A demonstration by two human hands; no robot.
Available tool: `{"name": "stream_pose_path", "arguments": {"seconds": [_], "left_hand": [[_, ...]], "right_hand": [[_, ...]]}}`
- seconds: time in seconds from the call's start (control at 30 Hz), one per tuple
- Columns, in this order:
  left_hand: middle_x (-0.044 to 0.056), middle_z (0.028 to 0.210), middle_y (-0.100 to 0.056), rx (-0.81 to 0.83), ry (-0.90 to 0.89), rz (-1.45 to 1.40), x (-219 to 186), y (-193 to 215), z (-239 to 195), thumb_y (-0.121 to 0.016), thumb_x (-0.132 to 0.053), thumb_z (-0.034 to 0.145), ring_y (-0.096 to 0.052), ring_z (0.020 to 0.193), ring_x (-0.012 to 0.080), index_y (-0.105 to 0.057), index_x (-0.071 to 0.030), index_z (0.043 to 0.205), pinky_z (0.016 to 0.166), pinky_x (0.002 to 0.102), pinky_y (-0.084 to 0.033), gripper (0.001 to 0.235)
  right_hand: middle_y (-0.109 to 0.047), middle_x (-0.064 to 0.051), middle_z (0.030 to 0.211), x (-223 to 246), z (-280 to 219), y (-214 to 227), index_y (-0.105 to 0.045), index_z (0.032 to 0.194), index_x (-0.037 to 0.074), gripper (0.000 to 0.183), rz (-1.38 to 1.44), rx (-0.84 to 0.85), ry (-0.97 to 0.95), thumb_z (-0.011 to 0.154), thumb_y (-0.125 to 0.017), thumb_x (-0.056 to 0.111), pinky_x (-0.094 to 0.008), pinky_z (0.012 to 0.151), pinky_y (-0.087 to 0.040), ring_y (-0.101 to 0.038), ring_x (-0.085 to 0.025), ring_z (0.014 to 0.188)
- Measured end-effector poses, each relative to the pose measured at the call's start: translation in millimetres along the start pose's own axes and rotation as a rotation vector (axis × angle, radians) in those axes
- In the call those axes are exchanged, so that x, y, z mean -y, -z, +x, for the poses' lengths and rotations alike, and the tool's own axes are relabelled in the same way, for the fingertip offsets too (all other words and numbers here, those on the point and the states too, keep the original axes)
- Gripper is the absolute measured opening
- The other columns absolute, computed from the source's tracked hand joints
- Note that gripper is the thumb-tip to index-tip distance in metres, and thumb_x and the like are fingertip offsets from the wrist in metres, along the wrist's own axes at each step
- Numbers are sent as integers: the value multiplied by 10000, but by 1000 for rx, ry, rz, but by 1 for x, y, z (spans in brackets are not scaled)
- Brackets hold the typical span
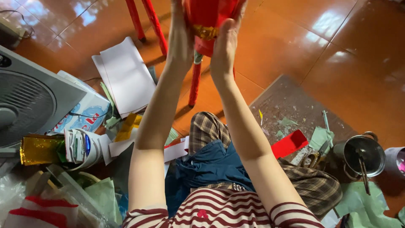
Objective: Decorating a paper horse model by applying colored paper strips and glue.
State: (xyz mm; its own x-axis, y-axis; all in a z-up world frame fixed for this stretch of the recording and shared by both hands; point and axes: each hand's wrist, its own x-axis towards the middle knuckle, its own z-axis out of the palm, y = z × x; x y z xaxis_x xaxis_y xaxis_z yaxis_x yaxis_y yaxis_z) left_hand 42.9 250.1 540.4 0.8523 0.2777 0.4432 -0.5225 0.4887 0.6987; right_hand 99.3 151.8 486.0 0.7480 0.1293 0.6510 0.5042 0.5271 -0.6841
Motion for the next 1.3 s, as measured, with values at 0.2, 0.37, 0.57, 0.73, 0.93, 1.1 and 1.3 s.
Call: {"name": "stream_pose_path", "arguments": {"seconds": [0.2, 0.37, 0.57, 0.73, 0.93, 1.1, 1.3], "left_hand": [[52, 1364, -585, -4, -153, 229, -8, -23, -12, -557, -448, 1127, -610, 1201, 170, -471, -92, 1490, 1008, 347, -538, 516], [110, 1309, -627, 20, -139, 378, -10, -22, -10, -735, -321, 1074, -638, 1199, 212, -442, -58, 1459, 1037, 377, -566, 552], [123, 1331, -623, 71, -116, 277, -11, -23, -10, -743, -309, 1064, -638, 1211, 223, -423, -62, 1479, 1058, 392, -564, 579], [115, 1372, -610, 67, -65, 111, -15, -32, -12, -726, -317, 1039, -634, 1280, 232, -371, -107, 1494, 1108, 410, -558, 614], [122, 1398, -595, 88, -103, 138, -3, -7, -5, -741, -251, 1086, -616, 1255, 220, -418, -58, 1495, 1104, 388, -531, 555], [140, 1377, -599, 63, 10, -42, -6, 1, -1, -668, -299, 1109, -619, 1272, 258, -424, -38, 1492, 1108, 442, -541, 524], [130, 1440, -580, 23, -191, 338, -12, -24, -10, -783, -390, 1029, -594, 1365, 245, -296, -126, 1574, 1195, 429, -519, 778]], "right_hand": [[-166, -140, 1757, 28, -1, -8, -46, 1687, 71, 800, -82, 34, -49, 1171, -440, 537, -363, 1371, -173, -193, -261, 1595], [-145, -126, 1760, 26, 1, -6, -42, 1687, 85, 749, -41, 49, -58, 1192, -446, 477, -367, 1371, -173, -170, -258, 1603], [-291, -70, 1684, 20, 4, 1, -97, 1702, 229, 639, 766, 106, -148, 1182, -449, 351, -405, 1306, -252, -328, -244, 1532], [-383, -87, 1635, 10, 3, -2, -125, 1679, 216, 545, 904, 92, -146, 1212, -352, 380, -440, 1297, -330, -422, -263, 1496], [-429, -109, 1591, 4, 4, 5, -188, 1680, 125, 516, 914, 115, -232, 1244, -349, 348, -442, 1216, -335, -449, -262, 1458], [-389, -70, 1633, 6, 9, 12, -211, 1697, 137, 562, 1063, 111, -275, 1191, -334, 346, -464, 1294, -328, -413, -268, 1507], [-444, -171, 1601, -1, 7, 3, -212, 1670, 98, 594, 967, 57, -326, 1172, -322, 402, -519, 1277, -428, -481, -332, 1486]]}}
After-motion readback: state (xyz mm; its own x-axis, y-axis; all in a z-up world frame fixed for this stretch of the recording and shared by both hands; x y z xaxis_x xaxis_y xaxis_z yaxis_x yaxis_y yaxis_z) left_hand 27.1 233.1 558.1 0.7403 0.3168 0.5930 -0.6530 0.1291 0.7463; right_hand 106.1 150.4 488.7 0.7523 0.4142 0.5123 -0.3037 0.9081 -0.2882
